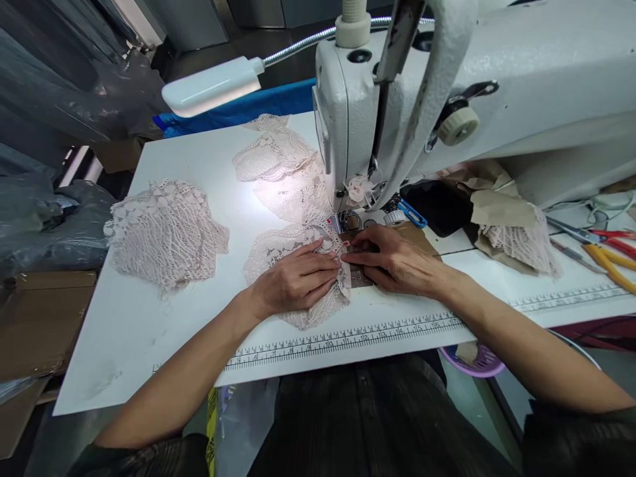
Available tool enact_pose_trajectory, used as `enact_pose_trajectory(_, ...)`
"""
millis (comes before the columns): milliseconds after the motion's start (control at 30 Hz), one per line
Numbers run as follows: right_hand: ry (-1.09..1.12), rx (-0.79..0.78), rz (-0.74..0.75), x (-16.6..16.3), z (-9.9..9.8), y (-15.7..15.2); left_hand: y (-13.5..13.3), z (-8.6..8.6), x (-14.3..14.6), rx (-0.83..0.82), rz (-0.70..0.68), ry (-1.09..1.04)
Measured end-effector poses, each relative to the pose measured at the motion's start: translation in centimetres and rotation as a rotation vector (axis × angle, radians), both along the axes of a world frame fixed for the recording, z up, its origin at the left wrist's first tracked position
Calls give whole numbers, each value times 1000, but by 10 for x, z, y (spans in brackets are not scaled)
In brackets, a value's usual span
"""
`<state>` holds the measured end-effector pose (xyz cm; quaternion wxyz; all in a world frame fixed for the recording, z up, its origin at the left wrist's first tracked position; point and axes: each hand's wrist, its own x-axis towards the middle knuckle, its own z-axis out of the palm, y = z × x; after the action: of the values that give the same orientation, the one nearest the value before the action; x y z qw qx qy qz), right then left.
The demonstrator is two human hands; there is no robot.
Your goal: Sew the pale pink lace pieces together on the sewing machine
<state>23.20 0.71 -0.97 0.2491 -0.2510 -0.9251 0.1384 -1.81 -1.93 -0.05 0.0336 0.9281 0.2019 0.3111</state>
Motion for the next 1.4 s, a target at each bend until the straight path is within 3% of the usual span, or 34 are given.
enact_pose_trajectory(133,10,4,8,-1,-1,0,5,5,-1,39,19,37)
enact_pose_trajectory(367,-8,31,6,-2,0,-1,21,11,3,201,193,378)
enact_pose_trajectory(667,-22,49,-9,-3,0,-2,18,7,6,215,246,440)
enact_pose_trajectory(1067,-17,59,-21,-3,2,-4,19,7,3,97,220,426)
enact_pose_trajectory(1267,-46,58,-21,-4,4,-4,5,15,12,-64,388,372)
enact_pose_trajectory(1400,-48,58,-40,-5,3,-4,7,13,15,-91,375,368)
